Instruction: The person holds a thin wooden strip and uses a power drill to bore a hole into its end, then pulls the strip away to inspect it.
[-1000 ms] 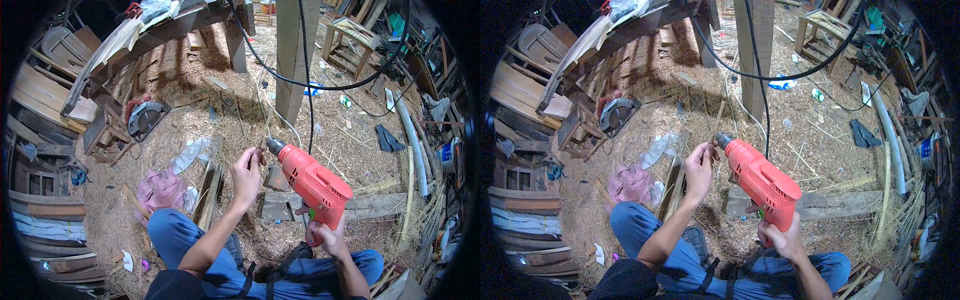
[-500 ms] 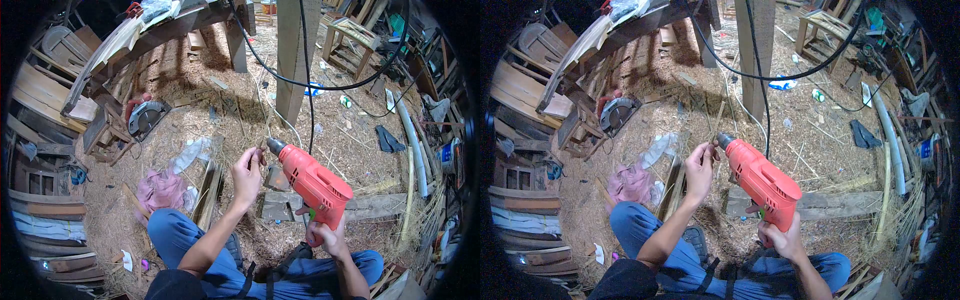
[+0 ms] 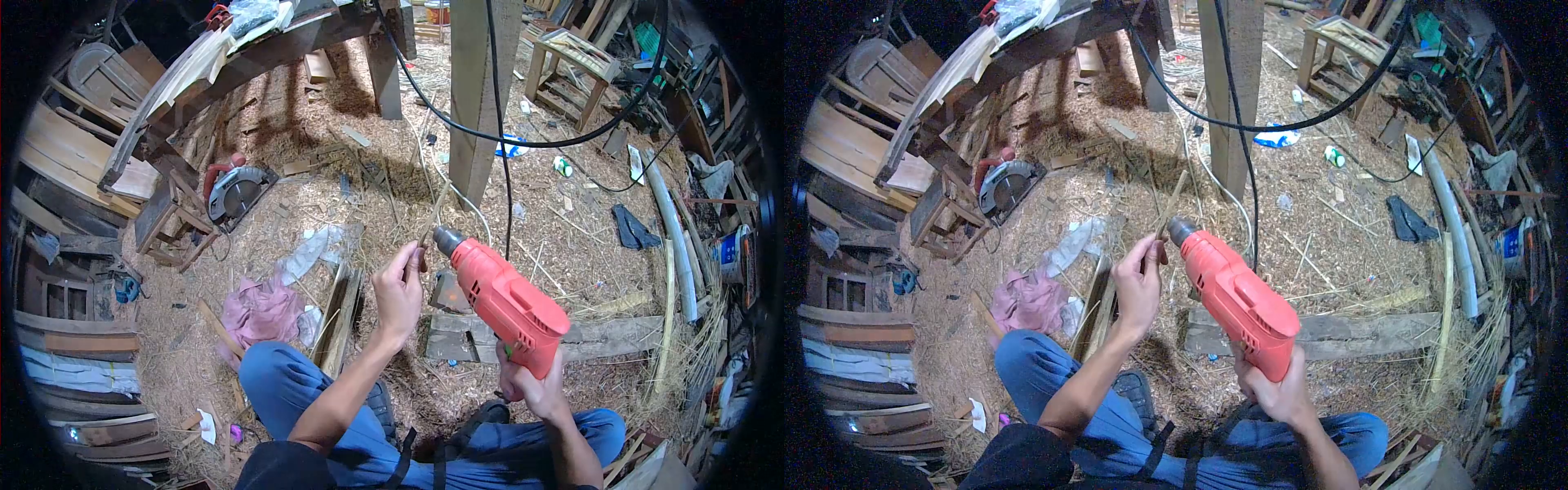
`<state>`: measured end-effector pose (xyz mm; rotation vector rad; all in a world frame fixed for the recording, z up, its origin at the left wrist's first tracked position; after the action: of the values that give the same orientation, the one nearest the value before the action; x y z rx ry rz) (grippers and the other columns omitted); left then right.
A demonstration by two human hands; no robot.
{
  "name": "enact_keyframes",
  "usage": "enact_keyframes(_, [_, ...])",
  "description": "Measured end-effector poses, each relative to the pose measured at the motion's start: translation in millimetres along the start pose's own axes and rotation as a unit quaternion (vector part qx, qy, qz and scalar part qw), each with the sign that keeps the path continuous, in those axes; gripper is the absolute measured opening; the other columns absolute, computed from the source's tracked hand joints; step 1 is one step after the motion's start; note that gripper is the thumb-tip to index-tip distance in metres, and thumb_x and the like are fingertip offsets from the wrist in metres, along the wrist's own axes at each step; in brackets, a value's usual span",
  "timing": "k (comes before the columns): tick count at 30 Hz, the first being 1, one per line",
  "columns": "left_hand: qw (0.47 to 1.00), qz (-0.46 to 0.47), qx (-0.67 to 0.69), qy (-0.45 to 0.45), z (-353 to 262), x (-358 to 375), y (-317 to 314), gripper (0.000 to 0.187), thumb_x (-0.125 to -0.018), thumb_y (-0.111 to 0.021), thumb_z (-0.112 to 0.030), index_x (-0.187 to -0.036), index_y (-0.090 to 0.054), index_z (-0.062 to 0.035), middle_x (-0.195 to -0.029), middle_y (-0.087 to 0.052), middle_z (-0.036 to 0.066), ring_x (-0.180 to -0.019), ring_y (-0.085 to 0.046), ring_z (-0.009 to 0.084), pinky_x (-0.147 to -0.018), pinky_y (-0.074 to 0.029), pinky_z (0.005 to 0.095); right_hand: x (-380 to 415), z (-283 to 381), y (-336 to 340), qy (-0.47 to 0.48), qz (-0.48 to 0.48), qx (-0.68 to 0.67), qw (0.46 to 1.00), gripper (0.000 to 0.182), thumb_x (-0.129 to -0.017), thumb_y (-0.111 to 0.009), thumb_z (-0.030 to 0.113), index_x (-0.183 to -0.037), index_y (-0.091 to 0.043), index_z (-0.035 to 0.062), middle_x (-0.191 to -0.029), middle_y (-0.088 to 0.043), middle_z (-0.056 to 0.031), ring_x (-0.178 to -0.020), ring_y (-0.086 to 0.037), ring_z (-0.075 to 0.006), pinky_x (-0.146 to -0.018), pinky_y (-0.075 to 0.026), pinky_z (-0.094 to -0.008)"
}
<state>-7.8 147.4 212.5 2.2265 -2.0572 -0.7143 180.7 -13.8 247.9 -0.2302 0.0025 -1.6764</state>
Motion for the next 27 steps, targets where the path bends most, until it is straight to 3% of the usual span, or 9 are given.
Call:
enact_keyframes(7, [0.999,-0.021,-0.018,-0.022,-2.9,1.6,2.9,0.023,-0.099,-0.06,-0.011,-0.115,-0.067,0.0033,-0.085,-0.071,0.01,-0.075,-0.061,0.0104,-0.066,-0.049,0.0292,-2.1,0.0,1.2,-0.047,0.006,-0.082,0.995,0.017,-0.08,-0.056,0.0,-0.096,-0.054,-0.0057,-0.067,-0.052,-0.0045,-0.046,-0.048,-0.0101,-0.04,-0.038,-0.0268])
enact_keyframes(9, [0.999,-0.021,-0.026,-0.022,-3.9,2.1,2.9,0.024,-0.098,-0.06,-0.011,-0.115,-0.067,0.0041,-0.088,-0.073,0.012,-0.077,-0.063,0.0115,-0.067,-0.05,0.0297,-3.4,-7.8,4.7,-0.06,0.036,-0.036,0.997,0.052,-0.076,-0.054,0.004,-0.125,-0.043,-0.0073,-0.083,-0.054,-0.0139,-0.044,-0.051,-0.0143,-0.041,-0.042,-0.0285])
enact_keyframes(12, [0.999,-0.018,-0.021,-0.028,-9.7,3.6,3.0,0.025,-0.098,-0.06,-0.012,-0.115,-0.067,0.0051,-0.093,-0.074,0.016,-0.079,-0.066,0.0139,-0.07,-0.052,0.031,-2.6,-2.4,2.0,-0.058,0.02,-0.056,0.997,0.056,-0.074,-0.054,0.003,-0.127,-0.042,-0.0073,-0.085,-0.054,-0.0139,-0.044,-0.051,-0.015,-0.041,-0.042,-0.0286])
enact_keyframes(15, [1.0,-0.001,-0.019,-0.018,-9.3,5.5,-0.2,0.025,-0.098,-0.06,-0.012,-0.115,-0.067,0.0056,-0.095,-0.073,0.018,-0.08,-0.066,0.0137,-0.071,-0.052,0.0311,-3.2,-4.7,1.5,-0.059,0.022,-0.069,0.996,0.057,-0.073,-0.053,0.003,-0.128,-0.041,-0.007,-0.086,-0.054,-0.014,-0.043,-0.051,-0.0155,-0.041,-0.041,-0.029])
enact_keyframes(18, [0.997,-0.031,-0.022,-0.064,-7.7,6.5,-1.8,0.023,-0.097,-0.06,-0.01,-0.113,-0.067,0.0056,-0.09,-0.071,0.018,-0.074,-0.067,0.0211,-0.066,-0.051,0.0337,-3.4,-5.6,1.8,-0.063,0.025,-0.068,0.995,0.058,-0.073,-0.055,0.005,-0.129,-0.041,-0.0066,-0.086,-0.053,-0.014,-0.043,-0.051,-0.0159,-0.041,-0.041,-0.0293])
enact_keyframes(19, [0.999,-0.023,0.007,-0.029,-2.6,6.0,-3.4,0.022,-0.098,-0.06,-0.01,-0.112,-0.067,0.0054,-0.088,-0.071,0.017,-0.072,-0.065,0.0194,-0.065,-0.05,0.0332,-3.8,-4.2,1.5,-0.063,0.025,-0.068,0.995,0.058,-0.073,-0.055,0.005,-0.129,-0.041,-0.0066,-0.086,-0.053,-0.014,-0.043,-0.051,-0.0159,-0.041,-0.041,-0.0293])
enact_keyframes(21, [0.999,-0.014,0.035,0.008,4.7,5.9,-6.5,0.022,-0.098,-0.059,-0.011,-0.111,-0.067,0.0052,-0.086,-0.07,0.016,-0.07,-0.063,0.0177,-0.064,-0.049,0.0327,-4.5,3.9,-1.0,-0.032,0.034,-0.113,0.992,0.038,-0.079,-0.054,-0.001,-0.116,-0.049,-0.0087,-0.086,-0.059,-0.0128,-0.048,-0.054,-0.0141,-0.042,-0.042,-0.0283])
enact_keyframes(25, [0.998,-0.008,0.059,0.034,8.9,3.9,-10.4,0.022,-0.099,-0.057,-0.012,-0.111,-0.066,0.004,-0.08,-0.068,0.013,-0.067,-0.059,0.0141,-0.061,-0.047,0.0324,-4.1,9.0,-3.4,-0.027,0.026,-0.12,0.992,0.044,-0.079,-0.055,0.003,-0.121,-0.048,-0.01,-0.091,-0.061,-0.0141,-0.048,-0.054,-0.014,-0.042,-0.043,-0.0283])
enact_keyframes(27, [0.998,-0.005,0.046,0.038,10.9,2.9,-9.5,0.022,-0.1,-0.056,-0.012,-0.111,-0.066,0.0037,-0.078,-0.068,0.012,-0.066,-0.059,0.0137,-0.06,-0.047,0.0323,-2.9,6.2,-0.5,-0.032,-0.002,-0.108,0.994,0.043,-0.078,-0.056,0.004,-0.118,-0.053,-0.0103,-0.081,-0.062,-0.0122,-0.046,-0.052,-0.0123,-0.042,-0.042,-0.0268])
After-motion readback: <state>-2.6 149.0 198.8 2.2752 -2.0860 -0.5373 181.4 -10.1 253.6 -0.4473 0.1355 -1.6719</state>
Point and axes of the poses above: each hand's wrist, its own x-axis away from the middle knuckle, its own y-axis out of the back of the hand, z = x × y, the point moved 5 cm from there along -x, towards the middle knuckle
